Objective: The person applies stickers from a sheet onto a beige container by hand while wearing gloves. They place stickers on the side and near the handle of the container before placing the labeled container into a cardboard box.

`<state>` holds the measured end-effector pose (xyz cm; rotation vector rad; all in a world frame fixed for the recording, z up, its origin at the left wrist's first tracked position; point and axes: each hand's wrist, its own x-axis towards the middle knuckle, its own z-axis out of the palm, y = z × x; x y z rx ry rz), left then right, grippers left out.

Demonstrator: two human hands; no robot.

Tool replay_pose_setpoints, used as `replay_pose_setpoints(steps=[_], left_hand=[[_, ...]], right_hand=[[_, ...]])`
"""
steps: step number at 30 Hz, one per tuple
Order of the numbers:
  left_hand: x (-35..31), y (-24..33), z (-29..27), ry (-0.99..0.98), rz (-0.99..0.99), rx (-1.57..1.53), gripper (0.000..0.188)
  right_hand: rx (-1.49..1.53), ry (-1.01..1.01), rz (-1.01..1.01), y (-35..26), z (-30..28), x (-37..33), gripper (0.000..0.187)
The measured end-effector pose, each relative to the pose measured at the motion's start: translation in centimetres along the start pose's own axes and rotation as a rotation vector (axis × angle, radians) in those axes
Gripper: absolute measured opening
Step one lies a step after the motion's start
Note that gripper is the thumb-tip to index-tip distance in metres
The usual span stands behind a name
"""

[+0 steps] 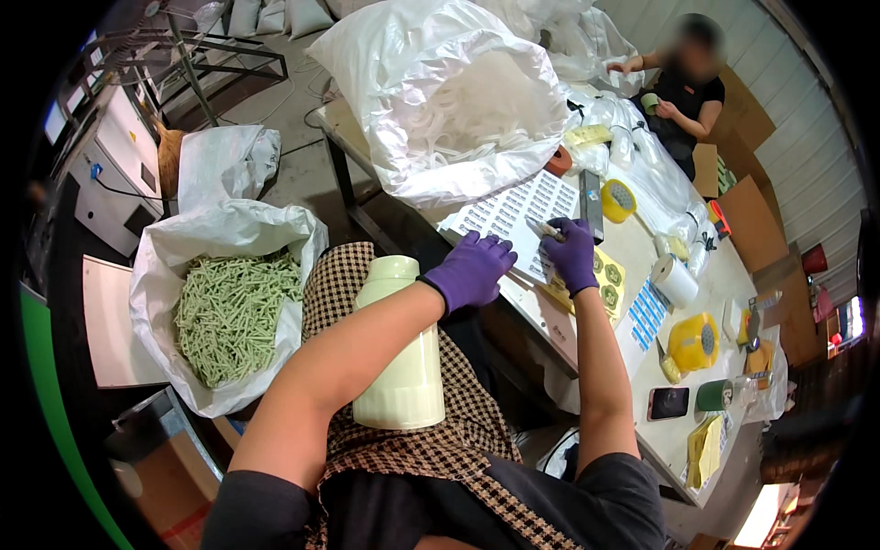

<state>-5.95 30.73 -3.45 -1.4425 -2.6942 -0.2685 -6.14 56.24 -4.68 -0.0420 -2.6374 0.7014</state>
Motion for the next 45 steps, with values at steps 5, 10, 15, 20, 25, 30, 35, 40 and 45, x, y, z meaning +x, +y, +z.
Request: replay_pose_setpoints(steps=[5, 10, 15, 20, 25, 30, 35, 40, 45], left_hand=[[0.1, -0.7, -1.2, -0.070, -0.018, -0.135, 0.052], [-0.2, -0.6, -0.4, -0.031, -0.016, -0.095, 0.050], [0.1, -0.7, -0.3, -0.001, 0.028, -0.118, 0.048], [0.1, -1.2, 0.3, 0.068, 0.052, -0.144, 0.040], [-0.1, -1.9, 0.7, 0.125, 0.059, -0.093, 0.034], [1.7, -1.1, -1.7, 0.011, 0.103, -0.461, 0.040], [-8.2, -3.8, -13.1, 0.331, -0.198, -0.937, 0.036], [-16.1, -3.6, -10.7, 0.570, -0.332, -1.078, 0.043], [-19.7, -0.7, -6.4, 0.555, -0.407, -1.233, 0.054]], right_hand=[[-0.105, 0.231, -0.371, -3.5, -2.4, -1.0, 0.042], [-0.161, 0.089, -0.179, -6.5, -4.7, -3.0, 0.030], [-0.122, -0.065, -0.040, -4.8, -2.8, -3.1, 0.028], [-0.264, 0.001, -0.003, -3.6, 0.0, -2.3, 0.029], [-0.274, -0.138, -0.030, -3.5, 0.7, -0.7, 0.032], [0.418, 0.123, 0.052, 6.2, -2.4, 2.7, 0.033], [0.075, 0.247, -0.289, -14.2, -6.8, -6.1, 0.035], [0.073, 0.029, -0.457, -20.8, -2.3, -15.5, 0.050], [0.075, 0.020, -0.509, -21.8, -0.2, -15.9, 0.051]])
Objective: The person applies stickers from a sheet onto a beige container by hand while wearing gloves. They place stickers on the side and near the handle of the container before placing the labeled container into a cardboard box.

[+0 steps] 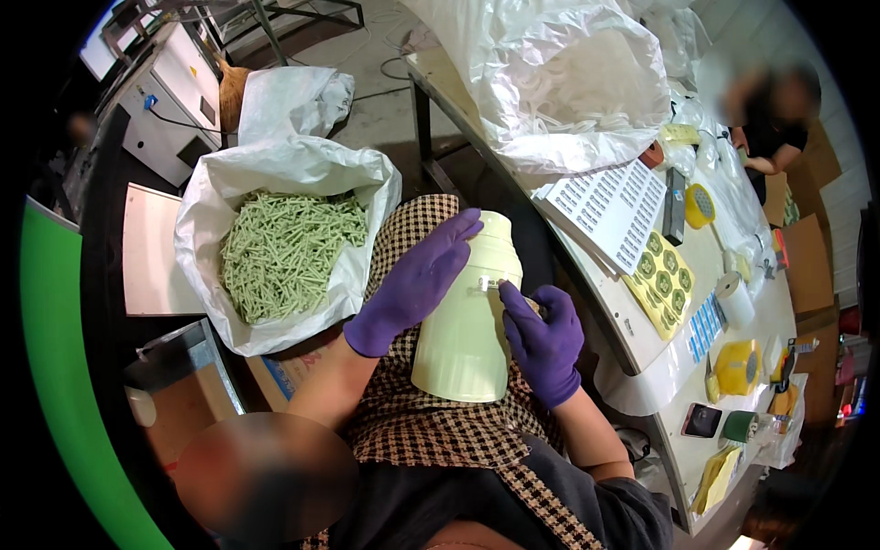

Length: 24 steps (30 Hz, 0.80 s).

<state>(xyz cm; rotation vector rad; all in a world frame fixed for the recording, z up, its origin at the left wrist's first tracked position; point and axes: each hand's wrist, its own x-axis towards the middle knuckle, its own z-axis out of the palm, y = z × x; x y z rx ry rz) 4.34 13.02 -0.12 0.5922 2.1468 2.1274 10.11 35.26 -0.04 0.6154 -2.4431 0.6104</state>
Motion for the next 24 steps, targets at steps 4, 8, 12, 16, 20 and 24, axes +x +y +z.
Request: replay_pose_setpoints(steps=[4, 8, 12, 16, 20, 24], left_hand=[[-0.5, -0.7, 0.6, 0.001, -0.038, -0.020, 0.059], [-0.8, -0.4, 0.9, -0.003, -0.017, 0.066, 0.067], [-1.0, -2.2, 0.7, 0.009, 0.074, 0.453, 0.078], [-2.0, -4.3, 0.4, 0.062, -0.019, 0.380, 0.081], [-2.1, -2.7, 2.0, -0.019, 0.049, 0.332, 0.085], [-1.2, 1.8, 4.6, -0.177, 0.272, 0.380, 0.086]], right_hand=[[-0.041, -0.031, -0.011, 0.3, 0.3, 0.0, 0.052], [-0.073, -0.073, 0.005, 0.0, -0.1, -0.3, 0.052], [-0.152, -0.223, 0.034, -0.4, -1.0, -0.5, 0.055], [-0.493, -0.464, 0.160, 1.1, -2.7, -1.4, 0.056], [-0.342, -0.124, 0.311, 9.7, -4.4, 0.4, 0.071], [0.465, -0.053, 0.317, 9.5, -6.0, 3.5, 0.068]])
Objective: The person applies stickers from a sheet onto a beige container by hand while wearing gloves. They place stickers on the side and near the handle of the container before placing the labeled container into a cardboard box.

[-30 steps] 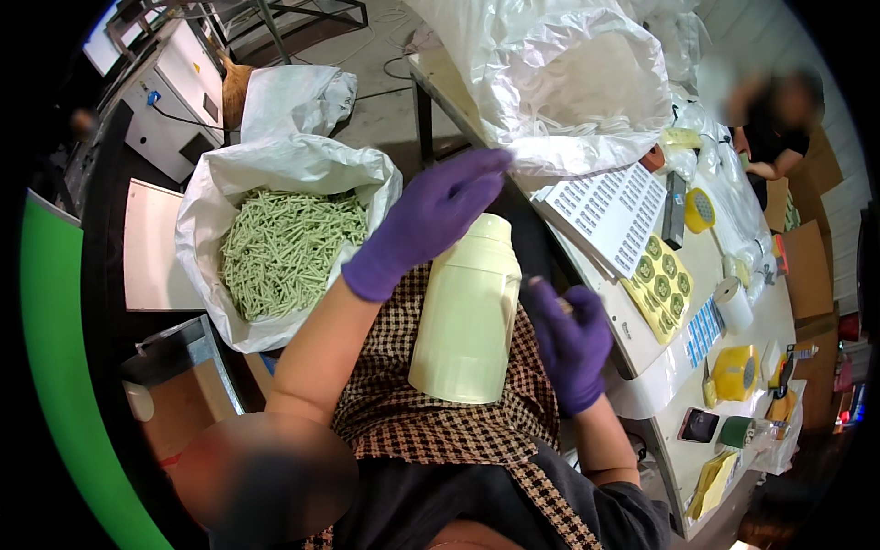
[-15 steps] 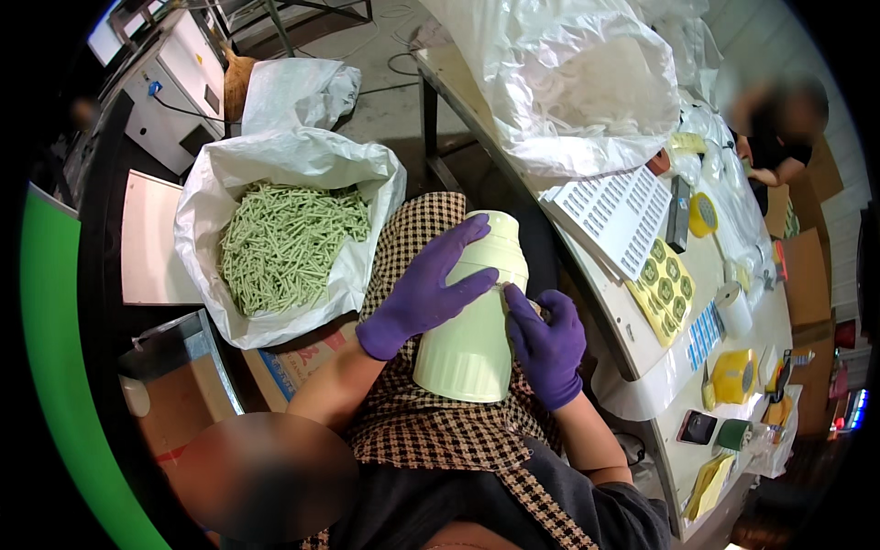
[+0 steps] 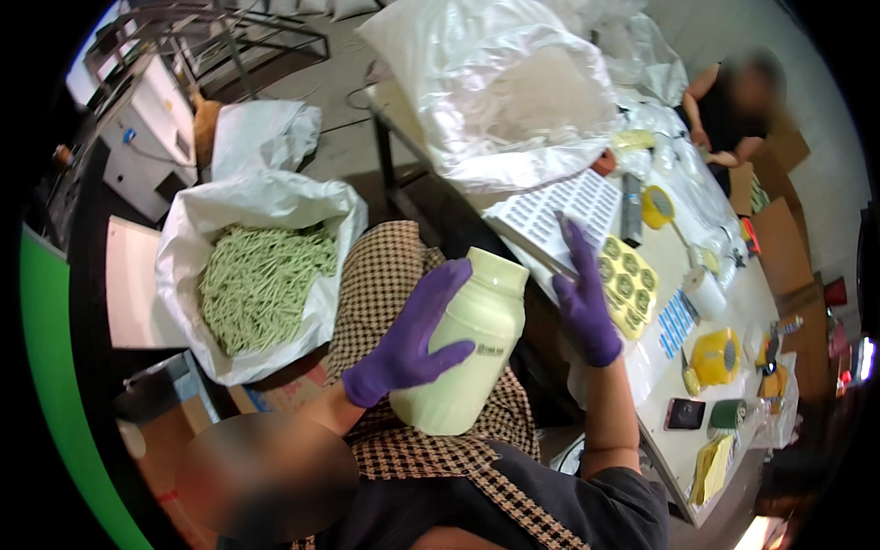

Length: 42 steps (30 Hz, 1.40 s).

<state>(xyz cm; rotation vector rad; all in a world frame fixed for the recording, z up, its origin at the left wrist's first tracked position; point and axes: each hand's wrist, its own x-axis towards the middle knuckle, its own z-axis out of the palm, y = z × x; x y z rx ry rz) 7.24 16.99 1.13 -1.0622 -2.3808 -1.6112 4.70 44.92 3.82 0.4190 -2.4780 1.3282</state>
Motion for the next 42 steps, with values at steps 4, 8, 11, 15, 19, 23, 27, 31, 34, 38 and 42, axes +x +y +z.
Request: replay_pose_setpoints(steps=[4, 8, 11, 15, 19, 23, 27, 31, 34, 38, 42], left_hand=[[-0.4, 1.0, -1.3, -0.075, 0.025, -0.058, 0.088], [-7.7, -0.8, -3.6, 0.120, -0.105, -0.291, 0.069], [-15.4, -2.7, -6.4, 0.455, -0.388, -0.456, 0.054], [-30.6, -4.7, -10.8, 0.727, -0.644, -0.085, 0.047], [-50.2, -4.1, -10.0, 1.291, -0.894, 0.326, 0.033], [-66.3, 0.8, -12.0, 1.889, -1.121, 0.263, 0.054], [-73.4, 3.1, -19.4, 1.429, -1.442, 1.271, 0.077], [-69.3, 2.6, -29.3, 1.005, -1.261, 1.831, 0.087], [-66.6, 1.7, -35.0, 1.055, -1.630, 1.728, 0.085], [-72.5, 3.4, -42.5, 0.937, -1.886, 1.860, 0.087], [-75.6, 3.5, -47.9, 0.921, -1.975, 1.966, 0.085]], right_hand=[[0.557, -0.390, 0.508, 2.4, 2.9, -0.2, 0.041], [1.074, 0.119, 0.610, 11.8, 0.2, -4.4, 0.057], [1.342, 0.232, 0.578, 15.6, -8.4, -1.1, 0.061], [1.863, 0.237, 0.570, 13.3, -13.5, 6.1, 0.072], [0.903, -0.021, 0.324, 5.0, 0.0, 8.1, 0.057], [-0.184, -0.395, -0.194, 10.9, 10.5, 5.5, 0.048], [0.979, -0.475, 0.461, 11.0, 16.3, 5.7, 0.037], [0.182, -0.448, 0.107, 4.7, 18.2, 6.2, 0.036], [0.237, -0.464, 0.317, 1.8, 20.9, 6.2, 0.038], [0.232, -0.499, 0.295, 0.3, 21.8, 5.2, 0.038], [0.172, -0.650, 0.335, 3.8, 18.3, 6.2, 0.042]])
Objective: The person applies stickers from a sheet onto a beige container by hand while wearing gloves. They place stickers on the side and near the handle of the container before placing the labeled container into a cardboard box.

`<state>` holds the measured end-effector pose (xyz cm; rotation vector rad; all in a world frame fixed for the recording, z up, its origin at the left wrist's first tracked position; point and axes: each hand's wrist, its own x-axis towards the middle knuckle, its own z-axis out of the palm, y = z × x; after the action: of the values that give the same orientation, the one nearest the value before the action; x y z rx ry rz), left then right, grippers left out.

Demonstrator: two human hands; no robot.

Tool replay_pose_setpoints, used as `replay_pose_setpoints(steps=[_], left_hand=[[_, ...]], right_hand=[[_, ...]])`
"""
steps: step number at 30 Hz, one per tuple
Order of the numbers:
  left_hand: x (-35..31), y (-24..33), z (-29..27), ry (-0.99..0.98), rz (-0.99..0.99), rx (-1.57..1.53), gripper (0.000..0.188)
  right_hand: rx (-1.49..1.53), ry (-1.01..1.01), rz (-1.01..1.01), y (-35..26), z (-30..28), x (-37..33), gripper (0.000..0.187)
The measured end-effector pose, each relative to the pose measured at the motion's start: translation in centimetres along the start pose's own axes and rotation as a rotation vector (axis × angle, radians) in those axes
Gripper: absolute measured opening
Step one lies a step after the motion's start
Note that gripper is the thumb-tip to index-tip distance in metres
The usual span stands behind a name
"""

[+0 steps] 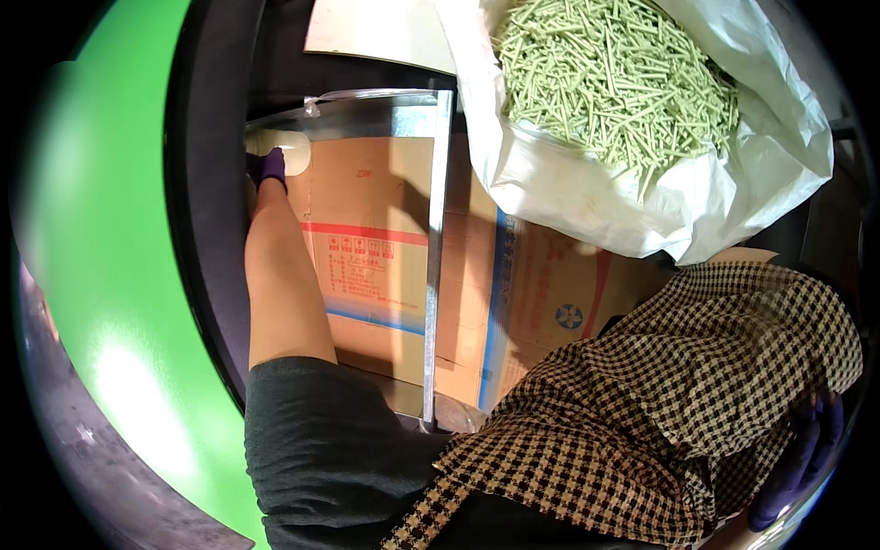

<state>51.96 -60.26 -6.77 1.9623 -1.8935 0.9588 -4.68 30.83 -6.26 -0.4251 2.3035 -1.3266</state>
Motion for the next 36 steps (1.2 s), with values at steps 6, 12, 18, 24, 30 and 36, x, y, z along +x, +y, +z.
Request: replay_pose_setpoints(steps=[6, 12, 18, 24, 30, 36], left_hand=[[-2.7, 1.0, -1.1, -0.271, -0.055, 0.494, 0.081], [-18.4, 0.3, -7.7, -0.194, 0.051, -0.104, 0.047], [-28.8, 7.7, -17.8, -0.250, 0.702, -0.481, 0.021], [-34.3, 16.8, -39.6, -0.034, 1.098, -0.412, 0.021], [-42.0, 21.2, -53.3, -0.262, 1.384, -0.980, 0.019], [-48.1, 27.4, -55.2, -0.113, 1.499, -1.366, 0.070]], right_hand=[[-0.114, 0.045, 0.043, 1.6, -0.1, 0.1, 0.036], [-0.036, 0.030, -0.206, 1.0, 2.3, 0.8, 0.031], [-0.292, -0.052, -0.519, -3.3, 4.3, 2.0, 0.029], [0.012, -0.246, -0.494, -8.5, 6.1, 2.0, 0.025], [0.103, -0.267, -0.586, -10.8, 10.1, -0.7, 0.038], [-0.101, -0.121, -0.682, -6.3, 3.5, -1.5, 0.046]])
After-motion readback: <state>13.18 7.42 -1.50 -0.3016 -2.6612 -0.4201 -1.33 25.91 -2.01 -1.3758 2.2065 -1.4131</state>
